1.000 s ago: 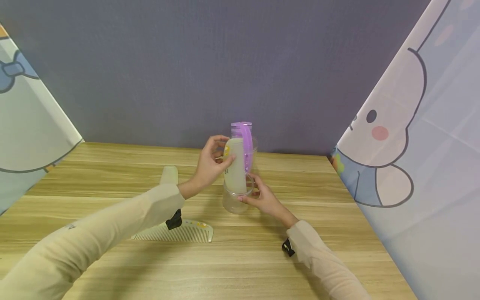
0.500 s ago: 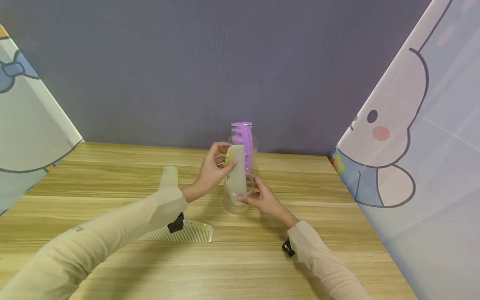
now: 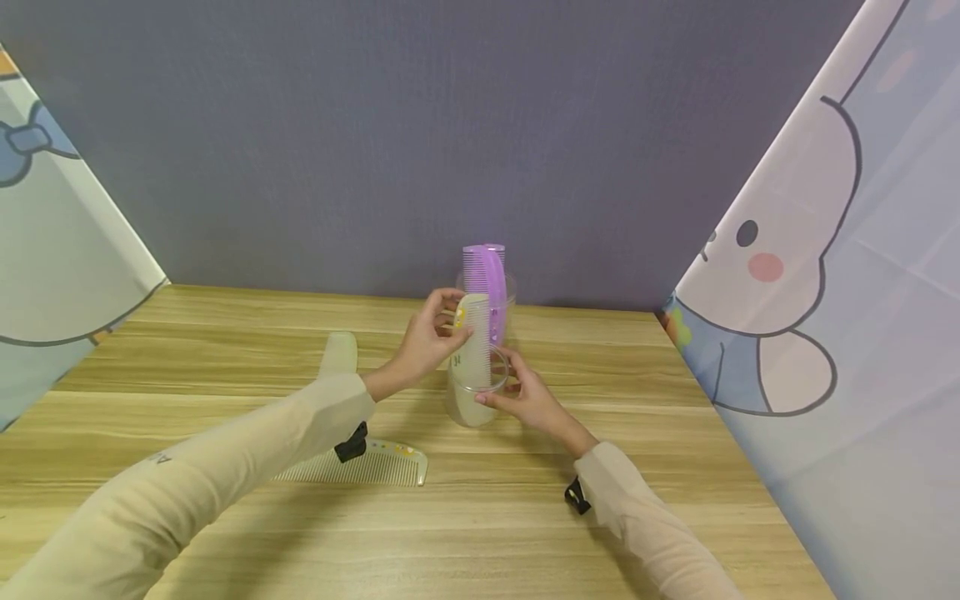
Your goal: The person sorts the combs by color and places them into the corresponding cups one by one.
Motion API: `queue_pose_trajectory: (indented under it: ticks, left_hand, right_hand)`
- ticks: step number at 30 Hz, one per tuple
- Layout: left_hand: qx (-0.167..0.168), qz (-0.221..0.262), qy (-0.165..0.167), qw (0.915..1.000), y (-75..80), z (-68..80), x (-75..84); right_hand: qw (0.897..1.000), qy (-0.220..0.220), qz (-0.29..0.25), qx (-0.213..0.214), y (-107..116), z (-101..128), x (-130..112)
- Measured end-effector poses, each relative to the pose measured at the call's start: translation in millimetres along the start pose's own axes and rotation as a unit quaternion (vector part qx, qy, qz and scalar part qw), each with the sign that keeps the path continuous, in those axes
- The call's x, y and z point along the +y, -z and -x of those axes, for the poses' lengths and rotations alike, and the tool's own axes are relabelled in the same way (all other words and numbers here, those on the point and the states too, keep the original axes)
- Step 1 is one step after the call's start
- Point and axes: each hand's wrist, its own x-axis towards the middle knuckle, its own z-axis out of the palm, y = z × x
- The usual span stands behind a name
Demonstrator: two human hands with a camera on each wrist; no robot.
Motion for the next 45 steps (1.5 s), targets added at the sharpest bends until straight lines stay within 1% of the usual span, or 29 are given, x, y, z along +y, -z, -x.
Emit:
queue_pose_trajectory:
  ticks: [2, 4, 11, 13, 15, 19, 20, 22, 30, 35, 39, 45]
  left_hand:
    - [-0.01, -0.002, 0.007, 0.9999, 2.7, 1.8, 8.3]
    - [-0.016, -0.004, 0.014, 0.9998, 4.8, 2.6, 12.6]
    - [-0.028, -0.039, 0.012, 0.9988, 3.6, -1.9, -18.0]
    - [-0.033, -0.033, 0.02, 0.9987, 3.8, -1.4, -18.2]
    - [-0.041, -0.026, 0.028, 0.9984, 6.3, 0.5, -7.8]
    - [-0.051, -0.023, 0.034, 0.9978, 8.2, 0.0, -6.7]
    - [-0.052, -0.025, 0.034, 0.9977, 9.0, -0.1, -7.2]
    - [-0.051, -0.029, 0.03, 0.9978, 9.4, -1.9, -17.7]
    - [-0.062, -0.033, 0.026, 0.9972, 23.9, 3.6, -21.6]
    - [-0.083, -0.036, 0.03, 0.9954, 35.0, 10.3, -26.2]
    - [-0.106, -0.049, 0.036, 0.9925, 44.3, 18.7, -29.6]
    - [-0.168, -0.08, 0.042, 0.9815, 55.4, 34.5, -31.7]
  right_hand:
    - [1.0, -0.001, -0.001, -0.001, 0.1, 0.0, 0.6]
    - [1.0, -0.003, -0.002, -0.001, 0.0, 0.0, 0.8]
    - [1.0, -0.004, 0.0, -0.001, 0.0, 1.1, 0.6]
    - [1.0, -0.005, 0.0, -0.001, 0.1, 1.4, 0.7]
    - [1.0, -0.006, 0.001, 0.0, 0.1, 1.4, 0.8]
    - [1.0, -0.007, 0.006, 0.002, 0.1, 1.7, 1.1]
    - [1.0, -0.007, 0.007, 0.002, 0.1, 1.8, 1.0]
    - [1.0, -0.006, 0.009, 0.002, 0.3, 2.0, 0.9]
    - [1.0, -0.008, 0.002, -0.002, 1.1, 2.2, -0.6]
    - [1.0, -0.007, 0.002, 0.002, 0.5, 2.2, -2.6]
    - [1.0, 0.002, 0.004, 0.001, 0.0, 2.0, -3.5]
    - [1.0, -0.008, 0.001, 0.003, 0.1, 2.0, -2.9]
